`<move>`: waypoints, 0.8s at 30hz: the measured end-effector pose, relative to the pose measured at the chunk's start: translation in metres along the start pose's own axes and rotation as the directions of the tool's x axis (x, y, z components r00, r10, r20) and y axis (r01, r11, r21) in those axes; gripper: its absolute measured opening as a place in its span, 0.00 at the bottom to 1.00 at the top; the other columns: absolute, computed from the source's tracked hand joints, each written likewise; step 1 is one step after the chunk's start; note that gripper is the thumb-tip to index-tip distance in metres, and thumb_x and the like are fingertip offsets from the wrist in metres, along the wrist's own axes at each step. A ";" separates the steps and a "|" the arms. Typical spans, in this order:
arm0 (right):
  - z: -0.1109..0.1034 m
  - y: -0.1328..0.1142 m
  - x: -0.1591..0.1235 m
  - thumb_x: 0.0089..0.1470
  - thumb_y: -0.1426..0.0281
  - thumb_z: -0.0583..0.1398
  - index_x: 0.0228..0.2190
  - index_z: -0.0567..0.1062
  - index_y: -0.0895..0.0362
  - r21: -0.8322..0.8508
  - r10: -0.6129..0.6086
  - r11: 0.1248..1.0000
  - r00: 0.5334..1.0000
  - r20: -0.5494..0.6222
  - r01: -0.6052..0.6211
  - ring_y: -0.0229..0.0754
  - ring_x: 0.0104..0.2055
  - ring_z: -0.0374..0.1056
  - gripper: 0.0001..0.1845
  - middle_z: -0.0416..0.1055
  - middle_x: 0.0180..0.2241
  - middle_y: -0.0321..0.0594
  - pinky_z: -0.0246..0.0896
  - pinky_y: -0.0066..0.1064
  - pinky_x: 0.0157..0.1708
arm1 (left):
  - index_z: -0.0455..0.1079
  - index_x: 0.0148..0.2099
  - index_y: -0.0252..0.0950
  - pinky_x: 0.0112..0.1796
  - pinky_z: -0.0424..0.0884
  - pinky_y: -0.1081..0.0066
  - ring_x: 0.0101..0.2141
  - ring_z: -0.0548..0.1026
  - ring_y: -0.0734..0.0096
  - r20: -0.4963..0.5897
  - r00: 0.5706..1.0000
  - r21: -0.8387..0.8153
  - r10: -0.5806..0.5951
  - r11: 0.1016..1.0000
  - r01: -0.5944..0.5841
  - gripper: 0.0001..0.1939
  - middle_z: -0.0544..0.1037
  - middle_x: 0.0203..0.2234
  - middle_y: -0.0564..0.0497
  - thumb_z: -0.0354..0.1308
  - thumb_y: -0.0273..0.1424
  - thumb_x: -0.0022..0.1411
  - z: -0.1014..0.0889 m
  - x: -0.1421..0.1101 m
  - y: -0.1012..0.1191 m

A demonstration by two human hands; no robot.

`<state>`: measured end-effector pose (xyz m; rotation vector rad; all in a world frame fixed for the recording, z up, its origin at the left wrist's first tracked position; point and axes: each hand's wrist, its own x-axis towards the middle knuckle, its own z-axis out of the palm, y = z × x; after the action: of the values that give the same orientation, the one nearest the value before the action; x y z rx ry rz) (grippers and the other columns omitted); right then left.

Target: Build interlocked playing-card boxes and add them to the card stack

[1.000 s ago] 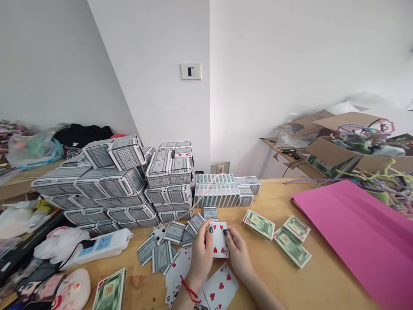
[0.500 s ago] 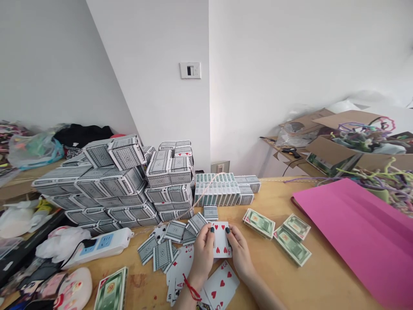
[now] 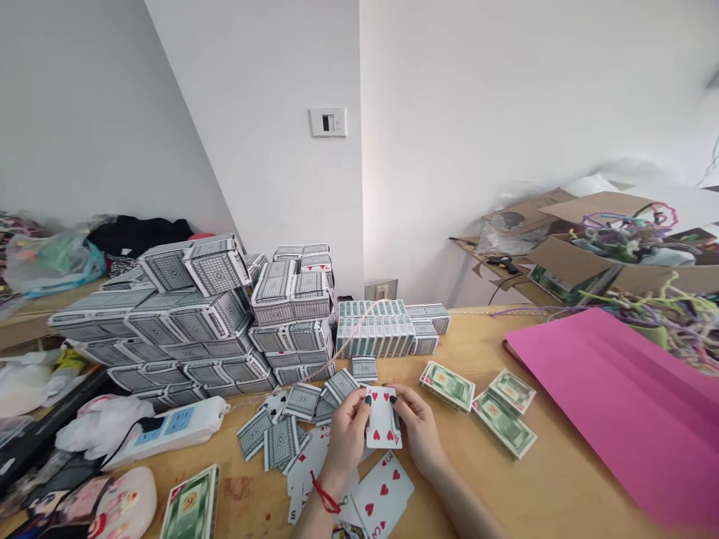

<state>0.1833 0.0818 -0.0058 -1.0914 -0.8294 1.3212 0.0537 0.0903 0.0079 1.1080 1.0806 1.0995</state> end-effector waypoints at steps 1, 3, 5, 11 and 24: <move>0.000 0.001 0.000 0.44 0.62 0.60 0.32 0.74 0.57 0.011 0.005 1.000 1.000 -0.015 -0.005 0.36 0.21 0.57 0.14 0.66 0.22 0.34 0.52 0.26 0.21 | 0.68 0.35 0.34 0.21 0.58 0.79 0.19 0.59 0.78 -0.002 1.000 0.010 0.004 1.000 -0.004 0.11 0.66 0.19 0.55 0.51 0.36 0.54 0.001 0.000 0.001; 0.000 0.001 0.001 0.44 0.63 0.61 0.33 0.73 0.57 0.033 0.027 0.999 0.999 -0.026 -0.027 0.36 0.21 0.56 0.14 0.65 0.21 0.33 0.52 0.25 0.21 | 0.69 0.35 0.34 0.21 0.58 0.78 0.19 0.59 0.78 -0.018 1.000 0.032 0.009 0.999 -0.008 0.12 0.66 0.19 0.55 0.51 0.36 0.54 0.002 -0.001 0.003; 0.000 0.001 0.000 0.44 0.63 0.61 0.32 0.73 0.58 0.058 0.051 0.997 0.999 -0.012 -0.050 0.35 0.21 0.57 0.14 0.65 0.21 0.33 0.52 0.25 0.21 | 0.69 0.34 0.34 0.20 0.57 0.79 0.18 0.58 0.78 -0.048 0.999 0.047 0.011 0.999 -0.009 0.11 0.65 0.18 0.56 0.51 0.35 0.54 0.003 -0.001 0.004; 0.004 0.003 -0.002 0.44 0.62 0.60 0.30 0.72 0.57 0.113 0.074 0.991 0.997 0.028 -0.077 0.37 0.21 0.60 0.13 0.67 0.22 0.34 0.55 0.26 0.22 | 0.66 0.29 0.35 0.20 0.55 0.79 0.18 0.56 0.79 -0.068 0.998 0.020 0.010 1.000 -0.008 0.08 0.60 0.16 0.58 0.50 0.34 0.53 0.003 -0.001 0.001; 0.008 0.005 -0.002 0.38 0.69 0.62 0.24 0.71 0.55 0.311 0.168 0.934 0.985 0.050 -0.175 0.36 0.19 0.60 0.05 0.67 0.19 0.32 0.53 0.26 0.20 | 0.62 0.26 0.36 0.24 0.58 0.76 0.20 0.60 0.75 -0.101 0.985 0.114 0.139 0.985 -0.127 0.05 0.63 0.19 0.56 0.48 0.31 0.51 0.003 -0.001 -0.001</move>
<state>0.1740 0.0803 -0.0078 -0.9109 -0.5232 1.5544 0.0565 0.0885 0.0079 1.2314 1.1751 1.2308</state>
